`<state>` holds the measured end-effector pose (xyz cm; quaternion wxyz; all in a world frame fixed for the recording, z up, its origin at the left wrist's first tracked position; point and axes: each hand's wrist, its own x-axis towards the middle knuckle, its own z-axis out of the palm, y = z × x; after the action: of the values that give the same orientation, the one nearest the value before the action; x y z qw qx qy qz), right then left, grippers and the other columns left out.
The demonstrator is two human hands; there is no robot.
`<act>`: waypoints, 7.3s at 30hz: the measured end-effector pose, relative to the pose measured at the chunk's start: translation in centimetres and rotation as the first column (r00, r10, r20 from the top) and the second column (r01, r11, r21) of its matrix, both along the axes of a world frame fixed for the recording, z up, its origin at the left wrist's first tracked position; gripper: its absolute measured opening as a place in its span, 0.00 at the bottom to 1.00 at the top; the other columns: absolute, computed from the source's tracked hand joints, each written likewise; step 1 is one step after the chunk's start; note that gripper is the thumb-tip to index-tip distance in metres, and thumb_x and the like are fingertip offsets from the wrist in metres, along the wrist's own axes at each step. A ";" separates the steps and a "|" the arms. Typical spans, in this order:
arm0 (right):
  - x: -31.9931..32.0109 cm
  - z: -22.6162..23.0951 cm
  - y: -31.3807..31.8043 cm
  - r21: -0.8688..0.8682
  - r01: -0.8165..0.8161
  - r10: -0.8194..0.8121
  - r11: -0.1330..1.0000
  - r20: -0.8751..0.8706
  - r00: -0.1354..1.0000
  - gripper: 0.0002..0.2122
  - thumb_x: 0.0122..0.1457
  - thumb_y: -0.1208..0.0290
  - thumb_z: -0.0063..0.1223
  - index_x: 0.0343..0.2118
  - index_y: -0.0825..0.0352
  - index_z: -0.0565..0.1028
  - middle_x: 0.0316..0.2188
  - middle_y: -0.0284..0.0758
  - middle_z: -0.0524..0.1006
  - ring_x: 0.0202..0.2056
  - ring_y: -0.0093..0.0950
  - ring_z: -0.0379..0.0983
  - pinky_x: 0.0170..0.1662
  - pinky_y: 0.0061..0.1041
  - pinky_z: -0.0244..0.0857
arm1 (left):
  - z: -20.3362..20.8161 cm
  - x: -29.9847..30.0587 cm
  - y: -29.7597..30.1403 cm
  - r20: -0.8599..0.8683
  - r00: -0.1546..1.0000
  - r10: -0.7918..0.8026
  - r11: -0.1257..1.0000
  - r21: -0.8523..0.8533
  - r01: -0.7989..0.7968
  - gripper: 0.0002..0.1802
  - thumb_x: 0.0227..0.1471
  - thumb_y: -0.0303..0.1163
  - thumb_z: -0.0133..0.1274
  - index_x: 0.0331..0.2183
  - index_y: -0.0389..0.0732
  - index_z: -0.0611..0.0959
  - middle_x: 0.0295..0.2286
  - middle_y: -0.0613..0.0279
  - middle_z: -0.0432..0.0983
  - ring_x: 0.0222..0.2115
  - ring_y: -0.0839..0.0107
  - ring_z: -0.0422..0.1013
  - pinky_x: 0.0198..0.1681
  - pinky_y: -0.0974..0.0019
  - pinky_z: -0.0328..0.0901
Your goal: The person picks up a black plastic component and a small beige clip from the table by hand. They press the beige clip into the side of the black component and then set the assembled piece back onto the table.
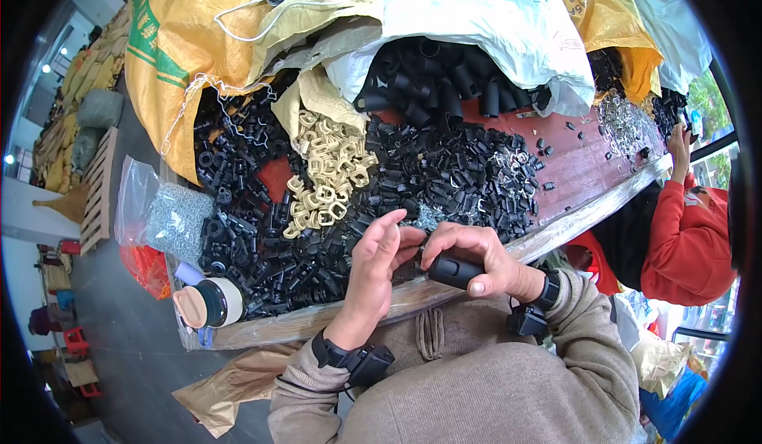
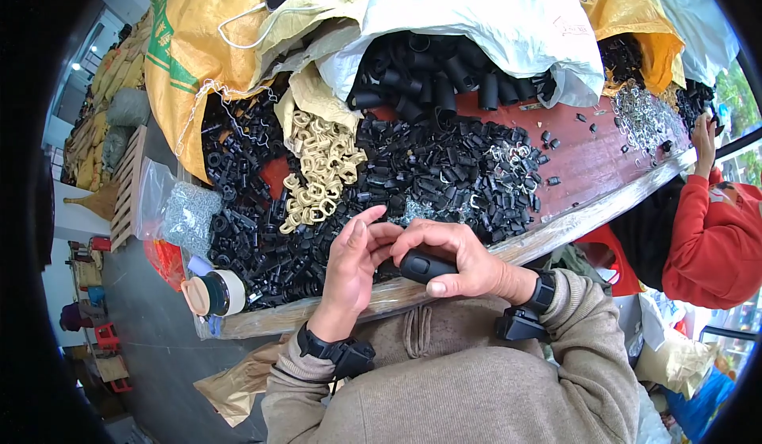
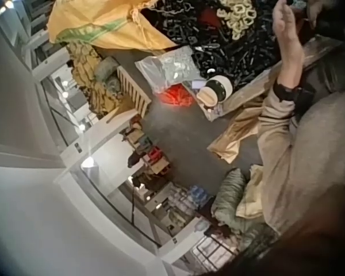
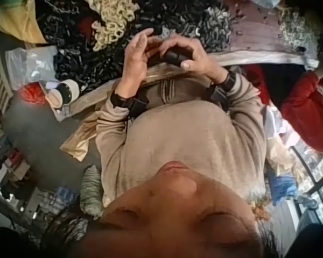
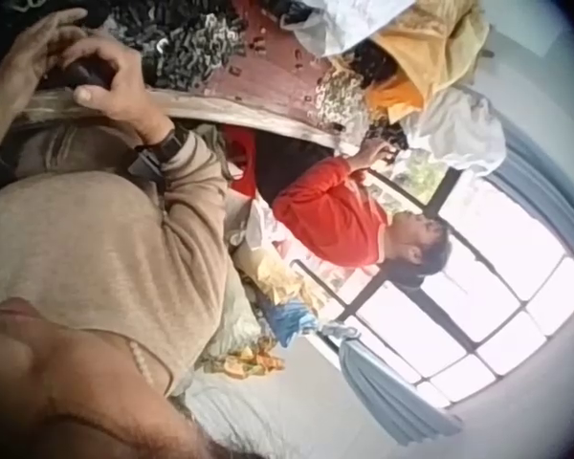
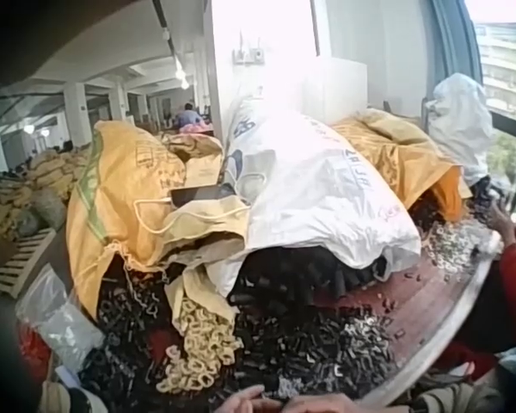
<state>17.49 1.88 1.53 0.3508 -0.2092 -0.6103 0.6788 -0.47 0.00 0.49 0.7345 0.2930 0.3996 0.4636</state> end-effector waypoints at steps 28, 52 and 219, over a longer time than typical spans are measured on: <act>1.4 -1.1 0.2 0.277 0.152 -0.221 0.949 0.239 0.945 0.25 0.40 0.60 0.60 0.39 0.70 0.68 0.43 0.41 0.63 0.47 0.32 0.56 0.50 0.28 0.49 | -0.9 2.4 -1.3 -0.098 0.975 -0.199 0.955 0.203 0.215 0.41 0.43 0.28 0.55 0.53 0.33 0.50 0.36 0.58 0.69 0.38 0.74 0.66 0.43 0.69 0.61; 2.5 -0.8 -0.7 0.296 0.061 -0.133 0.953 0.231 0.964 0.17 0.41 0.63 0.61 0.32 0.67 0.73 0.32 0.35 0.71 0.36 0.29 0.66 0.40 0.28 0.58 | -0.9 1.2 -1.9 -0.388 0.885 -0.256 0.871 0.305 0.385 0.50 0.38 0.28 0.59 0.55 0.35 0.44 0.34 0.57 0.71 0.37 0.74 0.67 0.44 0.69 0.59; 1.6 -1.4 -1.6 0.794 -0.275 -0.270 0.543 0.475 0.837 0.20 0.37 0.65 0.58 0.36 0.62 0.70 0.47 0.36 0.61 0.48 0.34 0.57 0.43 0.34 0.48 | -3.1 0.2 -2.7 0.414 0.846 -0.337 0.868 -0.213 0.449 0.16 0.50 0.31 0.46 0.42 0.35 0.69 0.37 0.60 0.69 0.37 0.72 0.69 0.41 0.70 0.65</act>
<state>19.07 0.31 0.18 0.2163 -0.1986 -0.9319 0.2129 -0.31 -2.68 -2.65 0.9113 0.1630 0.2531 0.2808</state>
